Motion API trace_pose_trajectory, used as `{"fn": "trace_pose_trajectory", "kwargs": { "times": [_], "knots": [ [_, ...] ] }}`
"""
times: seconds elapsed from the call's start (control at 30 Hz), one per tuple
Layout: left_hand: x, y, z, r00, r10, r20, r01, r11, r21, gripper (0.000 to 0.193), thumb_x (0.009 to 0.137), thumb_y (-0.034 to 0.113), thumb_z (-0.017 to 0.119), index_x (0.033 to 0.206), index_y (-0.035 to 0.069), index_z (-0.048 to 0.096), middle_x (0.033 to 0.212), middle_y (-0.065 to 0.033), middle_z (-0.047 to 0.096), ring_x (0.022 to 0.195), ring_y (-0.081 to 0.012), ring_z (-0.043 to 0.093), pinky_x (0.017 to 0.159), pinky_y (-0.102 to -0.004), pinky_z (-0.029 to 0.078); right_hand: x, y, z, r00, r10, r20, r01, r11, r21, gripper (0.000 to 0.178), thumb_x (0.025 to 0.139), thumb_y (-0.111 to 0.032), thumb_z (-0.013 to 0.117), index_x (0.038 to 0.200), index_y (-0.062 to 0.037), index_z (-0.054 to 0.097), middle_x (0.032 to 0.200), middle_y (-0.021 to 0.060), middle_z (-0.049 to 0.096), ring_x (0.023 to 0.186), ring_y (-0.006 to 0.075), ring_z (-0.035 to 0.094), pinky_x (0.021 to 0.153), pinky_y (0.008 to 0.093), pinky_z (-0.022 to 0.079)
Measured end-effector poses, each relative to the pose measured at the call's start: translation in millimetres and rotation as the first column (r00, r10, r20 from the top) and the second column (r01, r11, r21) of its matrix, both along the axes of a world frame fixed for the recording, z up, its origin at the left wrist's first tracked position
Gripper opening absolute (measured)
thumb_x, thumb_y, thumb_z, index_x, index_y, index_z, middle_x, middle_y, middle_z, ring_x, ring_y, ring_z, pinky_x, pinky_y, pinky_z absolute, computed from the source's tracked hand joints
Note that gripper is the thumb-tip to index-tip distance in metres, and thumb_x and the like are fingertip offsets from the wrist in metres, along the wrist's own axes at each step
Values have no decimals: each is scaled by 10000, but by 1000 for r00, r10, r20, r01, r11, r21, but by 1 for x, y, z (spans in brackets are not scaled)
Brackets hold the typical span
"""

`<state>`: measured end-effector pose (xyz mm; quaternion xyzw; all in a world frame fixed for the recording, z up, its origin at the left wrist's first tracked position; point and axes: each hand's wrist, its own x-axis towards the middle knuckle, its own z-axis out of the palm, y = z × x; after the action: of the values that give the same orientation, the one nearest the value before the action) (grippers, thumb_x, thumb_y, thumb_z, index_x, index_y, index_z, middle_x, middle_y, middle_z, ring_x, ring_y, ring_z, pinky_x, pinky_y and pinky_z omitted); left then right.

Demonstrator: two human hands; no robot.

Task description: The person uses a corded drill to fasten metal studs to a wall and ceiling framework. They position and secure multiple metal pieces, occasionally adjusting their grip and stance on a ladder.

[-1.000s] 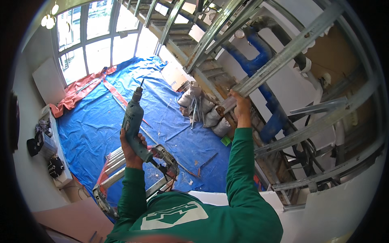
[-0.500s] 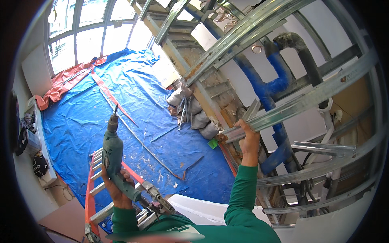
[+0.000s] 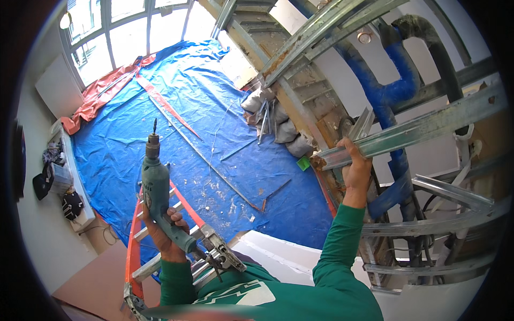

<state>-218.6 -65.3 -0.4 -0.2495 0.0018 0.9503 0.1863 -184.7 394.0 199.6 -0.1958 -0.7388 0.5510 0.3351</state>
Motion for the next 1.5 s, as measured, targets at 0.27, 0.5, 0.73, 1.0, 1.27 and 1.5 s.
{"fn": "trace_pose_trajectory", "kwargs": {
  "times": [0.27,0.5,0.73,1.0,1.27,1.5],
  "knots": [
    [-2,-4,-3,992,-42,-117,57,990,129,597,1035,633,693,1150,48,688,907,-117,749,808,-234,767,705,-359,685,-4,-5,4,995,76,-64,-78,997,-29,301,949,-182,863,1169,-20,737,1050,75,762,976,192,711,940,369,557],
    [-3,-4,-8,985,-76,-157,104,977,184,630,1017,628,716,1155,13,714,910,-126,740,809,-251,754,733,-378,679,-2,-4,1,993,55,-100,-62,996,-70,291,928,-154,864,1153,-29,730,1026,70,766,965,184,714,930,353,546],
    [0,-3,-11,956,-84,-280,149,964,221,694,1020,562,744,1437,19,632,963,-116,755,859,-207,751,780,-352,672,1,10,0,981,184,-63,-187,981,-42,365,925,-208,859,1209,-24,722,1138,108,793,1069,218,727,982,382,561],
    [0,-2,-8,937,-74,-342,157,962,224,695,1007,562,766,1416,12,647,965,-116,762,858,-199,753,767,-337,671,-3,16,8,946,293,-139,-313,936,-163,622,901,-127,859,1457,32,629,1400,169,743,1351,284,665,1210,420,482],
    [-3,0,-14,917,-88,-388,177,963,201,694,1002,554,771,1405,2,649,972,-101,766,879,-192,769,770,-330,673,0,23,-12,932,300,-202,-332,931,-152,662,939,-74,819,1553,-22,581,1484,132,707,1424,281,615,1227,453,456],
    [-6,-1,-12,877,-78,-475,219,943,249,689,1007,524,769,1382,-43,654,1005,-117,774,923,-207,767,811,-350,671,1,14,-12,930,284,-235,-316,942,-112,585,917,-151,860,1447,9,673,1487,158,703,1407,287,618,1236,419,428]
  ]
}}
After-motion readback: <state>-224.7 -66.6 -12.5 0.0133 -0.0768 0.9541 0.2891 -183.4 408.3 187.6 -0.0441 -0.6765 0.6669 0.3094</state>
